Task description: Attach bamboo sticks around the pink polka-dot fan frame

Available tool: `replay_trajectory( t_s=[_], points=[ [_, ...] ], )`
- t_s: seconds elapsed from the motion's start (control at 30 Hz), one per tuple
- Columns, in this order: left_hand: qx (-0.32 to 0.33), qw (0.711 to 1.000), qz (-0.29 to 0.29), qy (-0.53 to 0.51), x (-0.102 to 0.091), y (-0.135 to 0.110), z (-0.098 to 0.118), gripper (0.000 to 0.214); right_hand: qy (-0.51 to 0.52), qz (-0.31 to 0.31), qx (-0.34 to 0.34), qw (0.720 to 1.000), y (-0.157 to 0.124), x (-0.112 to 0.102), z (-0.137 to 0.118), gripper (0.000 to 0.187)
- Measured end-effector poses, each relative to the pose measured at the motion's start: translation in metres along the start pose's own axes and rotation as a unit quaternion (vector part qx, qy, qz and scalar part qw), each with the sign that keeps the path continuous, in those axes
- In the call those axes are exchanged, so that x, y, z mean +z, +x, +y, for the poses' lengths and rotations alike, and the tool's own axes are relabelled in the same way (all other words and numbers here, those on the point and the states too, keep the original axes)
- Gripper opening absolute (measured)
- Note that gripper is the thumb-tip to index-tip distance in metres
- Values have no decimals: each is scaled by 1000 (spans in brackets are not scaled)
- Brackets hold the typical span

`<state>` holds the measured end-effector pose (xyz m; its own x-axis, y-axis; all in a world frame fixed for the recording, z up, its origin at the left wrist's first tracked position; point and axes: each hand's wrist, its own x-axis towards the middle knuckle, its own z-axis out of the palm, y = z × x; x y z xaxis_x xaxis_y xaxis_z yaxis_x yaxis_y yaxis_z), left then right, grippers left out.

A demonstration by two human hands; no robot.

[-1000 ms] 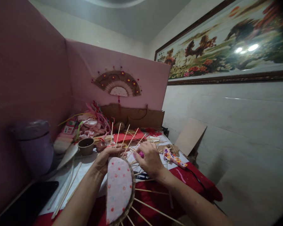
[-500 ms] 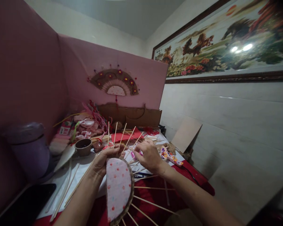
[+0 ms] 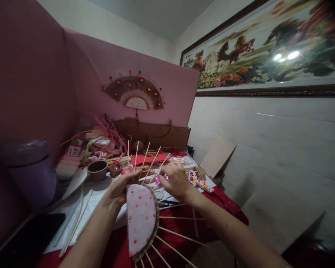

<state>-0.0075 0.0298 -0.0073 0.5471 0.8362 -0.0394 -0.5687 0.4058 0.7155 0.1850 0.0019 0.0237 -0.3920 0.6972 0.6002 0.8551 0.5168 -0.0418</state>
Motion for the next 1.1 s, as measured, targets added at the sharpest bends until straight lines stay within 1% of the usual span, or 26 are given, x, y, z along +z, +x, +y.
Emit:
replay_trajectory(
  t_s=[0.1,0.17,0.27,0.4,0.47,0.63,0.9,1.1],
  points=[
    [-20,999,-28,6,0,-2,1,38,-6,-1,3,1000,0,1,1,8],
    [-26,999,-35,13,2,-2,2,42,-8,-4,5,1000,0,1,2,8],
    [-22,999,-18,21,3,-2,2,39,-12,-6,7,1000,-1,1,3,9],
    [-4,998,39,39,3,1,-1,26,-20,0,5,1000,-1,0,2,9],
    [1,998,52,45,2,2,-1,23,-22,10,6,1000,-1,0,1,9],
    [-7,998,44,41,4,0,0,28,-28,24,8,999,0,-1,-1,9],
    [-5,999,33,36,4,-1,-1,31,-25,6,2,1000,-1,-2,-1,9],
    [1,999,29,29,5,0,-1,41,-34,-7,0,999,0,-2,0,10]
  ],
)
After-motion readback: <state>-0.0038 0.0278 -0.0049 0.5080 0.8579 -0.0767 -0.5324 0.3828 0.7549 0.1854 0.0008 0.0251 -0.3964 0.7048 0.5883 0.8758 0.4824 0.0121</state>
